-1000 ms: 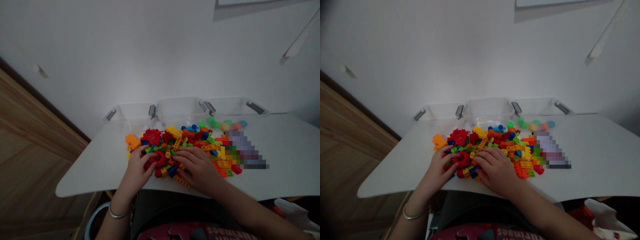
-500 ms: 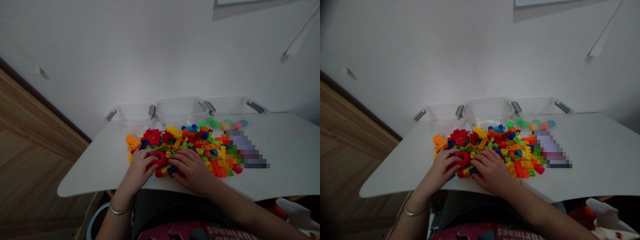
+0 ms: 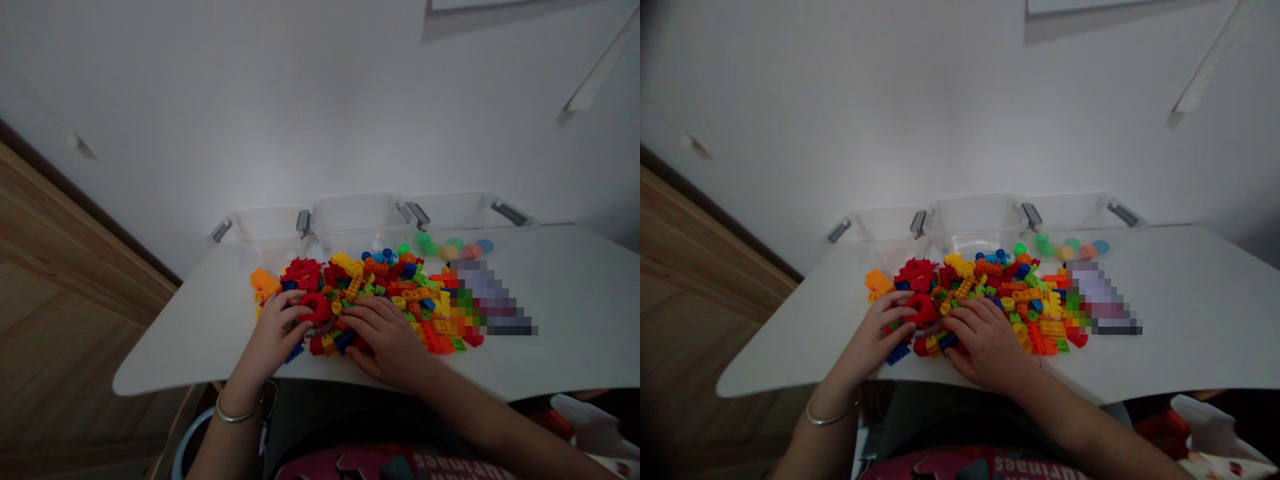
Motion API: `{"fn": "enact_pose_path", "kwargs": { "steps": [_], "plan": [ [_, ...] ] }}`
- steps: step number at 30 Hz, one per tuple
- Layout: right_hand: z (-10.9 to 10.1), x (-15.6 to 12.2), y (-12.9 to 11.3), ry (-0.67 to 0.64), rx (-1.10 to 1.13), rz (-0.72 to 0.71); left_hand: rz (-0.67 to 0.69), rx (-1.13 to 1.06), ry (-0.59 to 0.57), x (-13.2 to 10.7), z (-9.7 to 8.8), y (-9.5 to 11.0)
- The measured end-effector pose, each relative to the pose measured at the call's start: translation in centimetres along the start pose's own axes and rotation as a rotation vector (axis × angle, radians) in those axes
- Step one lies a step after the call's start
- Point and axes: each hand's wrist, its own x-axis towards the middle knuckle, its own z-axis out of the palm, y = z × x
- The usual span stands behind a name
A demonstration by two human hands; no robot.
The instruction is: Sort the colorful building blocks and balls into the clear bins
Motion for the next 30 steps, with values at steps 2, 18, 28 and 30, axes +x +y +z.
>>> {"fn": "enact_pose_path", "kwargs": {
  "steps": [2, 18, 28, 30],
  "plan": [
    [0.1, 0.0, 0.0, 0.001, -0.001, 0.005, -0.013, -0.021, 0.014, 0.0, 0.0, 0.1],
    [0.0, 0.0, 0.0, 0.015, -0.016, 0.043, 0.143, 0.226, 0.195, 0.2, 0.7, 1.2],
    [-0.2, 0.6, 0.1, 0.056, 0.006, 0.080, 0.035, 0.011, 0.390, 0.3, 1.5, 2.4],
    [-0.4, 1.0, 0.1, 0.085, 0.035, 0.090, -0.016, -0.091, 0.420, 0.3, 1.9, 3.3]
  ]
}}
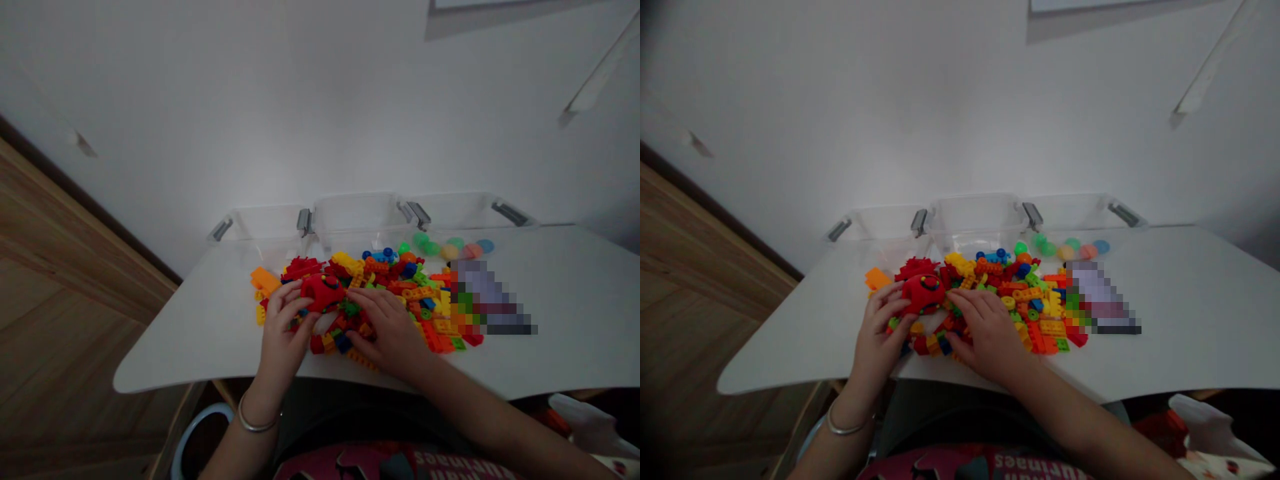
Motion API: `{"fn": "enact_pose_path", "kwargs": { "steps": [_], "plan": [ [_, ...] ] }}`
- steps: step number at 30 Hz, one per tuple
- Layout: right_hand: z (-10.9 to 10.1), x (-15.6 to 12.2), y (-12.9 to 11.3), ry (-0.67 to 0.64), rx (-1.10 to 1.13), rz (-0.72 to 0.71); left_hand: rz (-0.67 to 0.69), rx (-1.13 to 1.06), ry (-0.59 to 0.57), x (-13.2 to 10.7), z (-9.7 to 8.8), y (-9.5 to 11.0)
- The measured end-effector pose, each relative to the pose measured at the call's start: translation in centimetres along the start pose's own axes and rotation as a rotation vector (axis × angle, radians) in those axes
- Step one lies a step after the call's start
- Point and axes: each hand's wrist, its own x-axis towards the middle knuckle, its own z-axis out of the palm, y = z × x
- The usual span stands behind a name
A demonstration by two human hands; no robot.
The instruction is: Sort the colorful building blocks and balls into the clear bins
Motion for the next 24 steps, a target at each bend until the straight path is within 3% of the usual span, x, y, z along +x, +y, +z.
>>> {"fn": "enact_pose_path", "kwargs": {
  "steps": [4, 9, 13, 15, 20, 24],
  "plan": [
    [-0.1, 1.1, 0.1, 0.039, 0.072, -0.010, -0.033, -0.058, -0.015, -0.5, 1.3, 2.1],
    [-0.1, 1.7, 0.9, -0.005, 0.111, -0.080, -0.013, -0.028, -0.071, -1.1, 2.4, 3.8],
    [-0.5, 0.8, 1.7, 0.116, 0.108, -0.014, 0.015, 0.041, -0.055, -2.1, 2.5, 4.3],
    [-0.6, 0.1, 2.0, 0.223, 0.118, 0.065, 0.097, 0.109, -0.099, -2.9, 2.7, 4.6],
    [0.0, -1.6, 3.0, 0.447, 0.151, 0.248, 0.448, 0.210, -0.249, -4.5, 3.9, 4.9],
    [0.4, -2.5, 3.4, 0.517, 0.183, 0.297, 0.519, 0.296, -0.364, -4.5, 4.5, 3.8]
  ]
}}
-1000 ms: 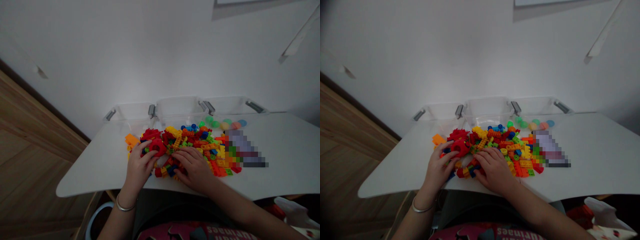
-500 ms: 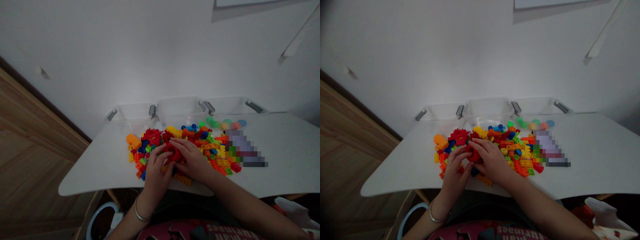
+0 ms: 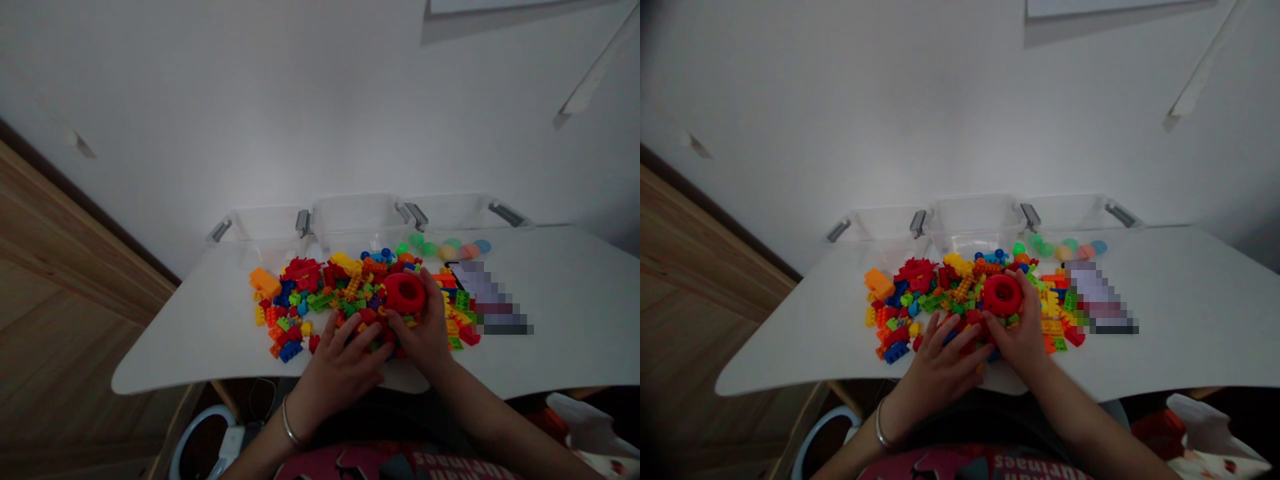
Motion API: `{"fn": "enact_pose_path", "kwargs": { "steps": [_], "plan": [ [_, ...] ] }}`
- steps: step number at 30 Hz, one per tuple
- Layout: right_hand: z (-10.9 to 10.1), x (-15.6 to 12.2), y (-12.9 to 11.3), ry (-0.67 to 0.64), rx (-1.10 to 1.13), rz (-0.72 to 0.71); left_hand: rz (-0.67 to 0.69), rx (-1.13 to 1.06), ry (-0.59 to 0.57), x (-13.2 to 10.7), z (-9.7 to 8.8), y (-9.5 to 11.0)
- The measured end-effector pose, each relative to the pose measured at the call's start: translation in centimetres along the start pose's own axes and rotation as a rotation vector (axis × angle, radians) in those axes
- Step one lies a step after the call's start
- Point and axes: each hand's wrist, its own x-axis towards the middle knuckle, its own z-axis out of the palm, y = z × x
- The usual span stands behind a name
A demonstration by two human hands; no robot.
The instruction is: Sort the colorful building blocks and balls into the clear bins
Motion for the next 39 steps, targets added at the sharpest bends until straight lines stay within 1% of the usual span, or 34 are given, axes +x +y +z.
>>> {"fn": "enact_pose_path", "kwargs": {
  "steps": [5, 11, 19, 25, 28, 32, 35, 36, 37, 39],
  "plan": [
    [-0.1, -0.7, 0.4, -0.015, 0.001, -0.008, 0.014, 0.068, -0.053, 0.1, 0.4, -1.4],
    [0.4, -1.1, 0.6, 0.029, 0.042, -0.004, 0.036, 0.123, -0.064, 0.3, 0.3, -2.4],
    [0.7, -1.0, 0.9, 0.026, 0.069, -0.015, 0.063, 0.185, -0.082, 0.4, 0.7, -4.7],
    [0.6, -1.0, 0.9, -0.005, 0.060, -0.058, 0.055, 0.191, -0.181, 0.7, 0.6, -5.7],
    [0.5, -1.0, 0.8, 0.001, 0.087, -0.076, 0.047, 0.182, -0.207, 1.0, 0.5, -6.0],
    [0.5, -1.0, 0.8, 0.007, 0.092, -0.072, -0.008, 0.166, -0.191, 1.4, -0.3, -5.9],
    [0.4, -1.0, 0.8, 0.008, 0.101, -0.070, -0.072, 0.158, -0.144, 0.8, -1.3, -4.9],
    [0.4, -1.0, 0.9, 0.011, 0.100, -0.070, -0.126, 0.165, -0.117, 0.3, -1.6, -4.4],
    [0.3, -1.1, 0.9, 0.012, 0.097, -0.070, -0.209, 0.186, -0.090, -0.3, -1.8, -3.8],
    [0.1, -1.2, 1.0, 0.004, 0.097, -0.068, -0.435, 0.257, -0.025, -1.6, -1.9, -2.8]
  ]
}}
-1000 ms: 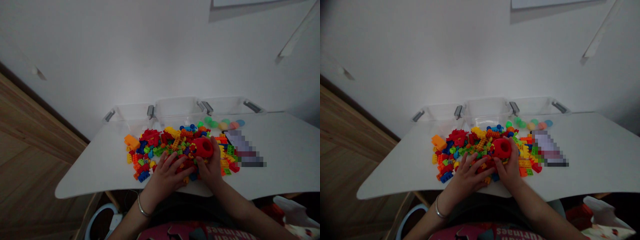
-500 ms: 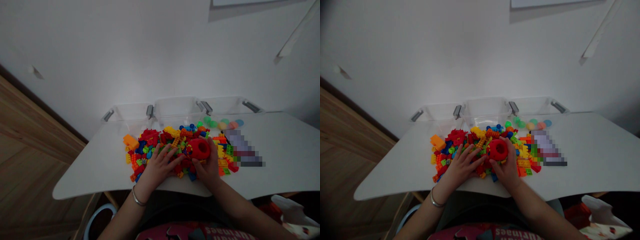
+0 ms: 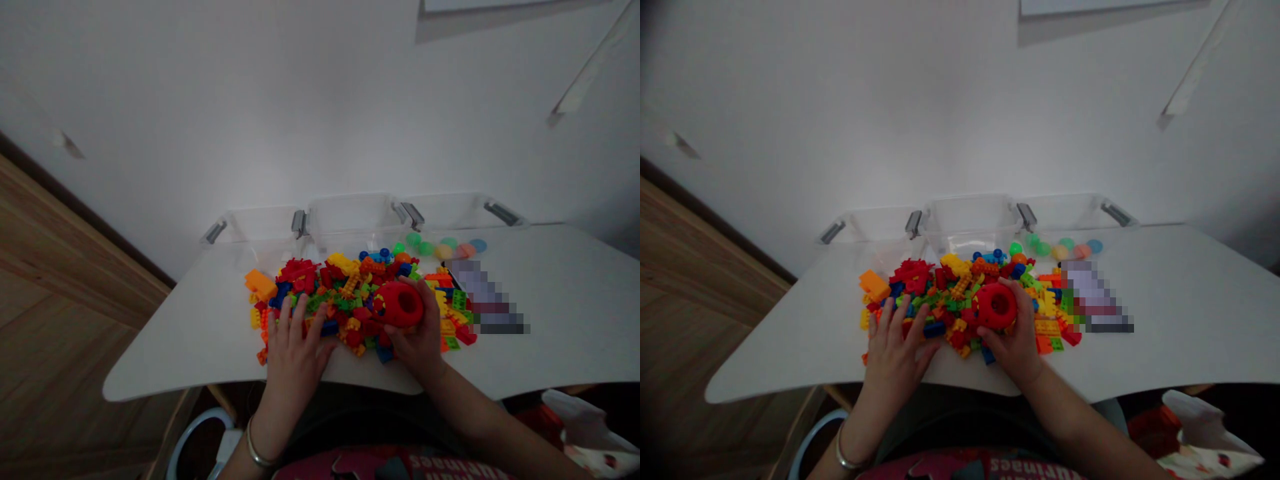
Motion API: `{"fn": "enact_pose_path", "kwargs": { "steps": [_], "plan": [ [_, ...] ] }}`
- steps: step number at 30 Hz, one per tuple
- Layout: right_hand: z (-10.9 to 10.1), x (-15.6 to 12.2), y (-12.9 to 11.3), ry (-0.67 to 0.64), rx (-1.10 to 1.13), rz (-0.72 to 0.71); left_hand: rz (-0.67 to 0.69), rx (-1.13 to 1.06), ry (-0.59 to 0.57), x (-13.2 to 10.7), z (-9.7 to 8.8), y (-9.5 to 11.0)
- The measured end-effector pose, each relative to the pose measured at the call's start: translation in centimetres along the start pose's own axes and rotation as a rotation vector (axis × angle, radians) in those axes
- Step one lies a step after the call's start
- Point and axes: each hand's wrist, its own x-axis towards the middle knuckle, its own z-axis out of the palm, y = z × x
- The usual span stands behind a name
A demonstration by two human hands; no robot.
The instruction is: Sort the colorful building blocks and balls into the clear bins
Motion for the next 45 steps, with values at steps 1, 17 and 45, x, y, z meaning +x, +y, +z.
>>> {"fn": "enact_pose_path", "kwargs": {
  "steps": [1, 17, 45],
  "plan": [
    [-0.1, -0.1, 0.0, -0.007, 0.005, -0.001, -0.115, 0.020, 0.026, -0.8, 0.0, 0.2],
    [-0.1, 0.2, -0.5, -0.046, -0.026, -0.073, -0.254, 0.040, -0.065, -0.9, 0.9, 0.0],
    [-0.4, 0.0, -0.5, 0.026, -0.035, -0.030, 0.128, -0.187, -0.048, 0.9, 1.8, 4.5]
  ]
}}
